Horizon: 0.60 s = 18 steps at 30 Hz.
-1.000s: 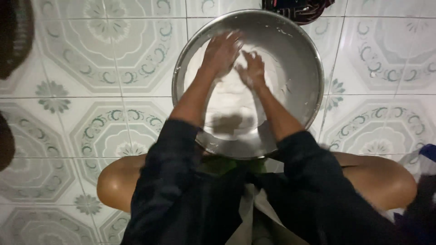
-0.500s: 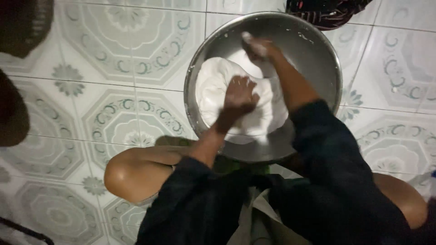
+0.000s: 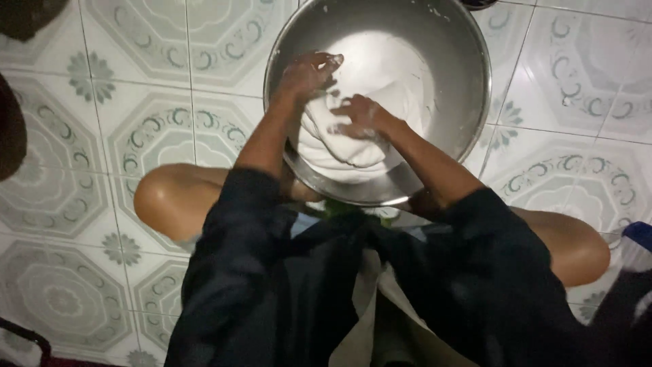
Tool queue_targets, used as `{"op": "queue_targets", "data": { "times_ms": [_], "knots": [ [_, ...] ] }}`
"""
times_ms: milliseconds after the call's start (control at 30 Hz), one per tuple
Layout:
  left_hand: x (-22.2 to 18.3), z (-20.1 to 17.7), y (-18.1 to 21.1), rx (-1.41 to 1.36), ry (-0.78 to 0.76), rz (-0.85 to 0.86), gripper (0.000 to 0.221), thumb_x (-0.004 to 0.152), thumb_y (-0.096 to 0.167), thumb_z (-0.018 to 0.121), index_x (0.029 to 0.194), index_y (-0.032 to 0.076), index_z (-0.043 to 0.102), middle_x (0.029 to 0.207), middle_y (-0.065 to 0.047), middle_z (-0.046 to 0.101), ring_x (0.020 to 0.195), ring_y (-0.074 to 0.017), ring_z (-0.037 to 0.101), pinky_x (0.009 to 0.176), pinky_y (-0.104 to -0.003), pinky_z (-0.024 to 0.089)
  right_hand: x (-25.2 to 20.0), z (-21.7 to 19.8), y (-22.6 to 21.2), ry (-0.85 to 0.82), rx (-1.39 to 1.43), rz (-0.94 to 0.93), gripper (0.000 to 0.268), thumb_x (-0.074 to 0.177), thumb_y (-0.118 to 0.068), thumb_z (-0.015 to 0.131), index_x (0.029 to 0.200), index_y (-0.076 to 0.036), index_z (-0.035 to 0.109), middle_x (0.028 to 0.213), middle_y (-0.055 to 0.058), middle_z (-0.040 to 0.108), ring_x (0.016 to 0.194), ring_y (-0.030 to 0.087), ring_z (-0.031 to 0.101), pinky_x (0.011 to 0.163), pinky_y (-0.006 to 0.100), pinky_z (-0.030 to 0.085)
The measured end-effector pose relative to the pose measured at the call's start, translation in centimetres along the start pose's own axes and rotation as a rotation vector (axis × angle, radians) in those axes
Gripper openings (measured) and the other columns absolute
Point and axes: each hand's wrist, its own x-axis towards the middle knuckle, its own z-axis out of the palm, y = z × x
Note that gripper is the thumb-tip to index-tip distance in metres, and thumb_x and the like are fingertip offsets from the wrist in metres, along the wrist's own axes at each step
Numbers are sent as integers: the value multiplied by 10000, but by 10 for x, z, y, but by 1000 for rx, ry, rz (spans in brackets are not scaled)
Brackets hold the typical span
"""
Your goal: Kneading a large mass of white dough in a metal bowl on the floor using both hands.
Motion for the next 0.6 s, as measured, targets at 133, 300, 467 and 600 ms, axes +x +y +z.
{"op": "queue_targets", "data": {
  "times_ms": [133,300,467,600],
  "knots": [
    [-14,15,-25,332,-420,35,700,1076,610,249,1493,116,519,1545,-197,486,1456,-392,399,1226,-494,264,-49,65,28,220,-233,-216,832,917,-793,414,1575,-287,475,1460,190,588,1313,471,541,1168,565,369],
    [-78,71,-25,676,-439,-21,915,952,828,261,1659,249,208,1679,-143,286,1527,-440,281,1194,-682,228,-80,74,56,145,-77,-322,996,826,-800,554,1647,-296,305,1426,235,596,1256,519,557,1145,621,383],
    [-123,103,-25,747,-379,7,1327,737,898,619,1676,132,80,1706,-245,135,1551,-509,108,1228,-701,65,-86,15,1,-58,-330,52,1172,718,-557,836,1633,-500,106,1756,16,9,1591,394,-51,1197,773,52],
    [-136,143,-47,921,544,464,490,988,166,573,1476,128,568,1408,-259,602,1312,-526,539,1055,-740,368,-55,94,47,568,-538,-188,1252,623,-1046,91,1708,-421,98,1754,112,-2,1514,488,-129,999,806,-150]
  ]
}}
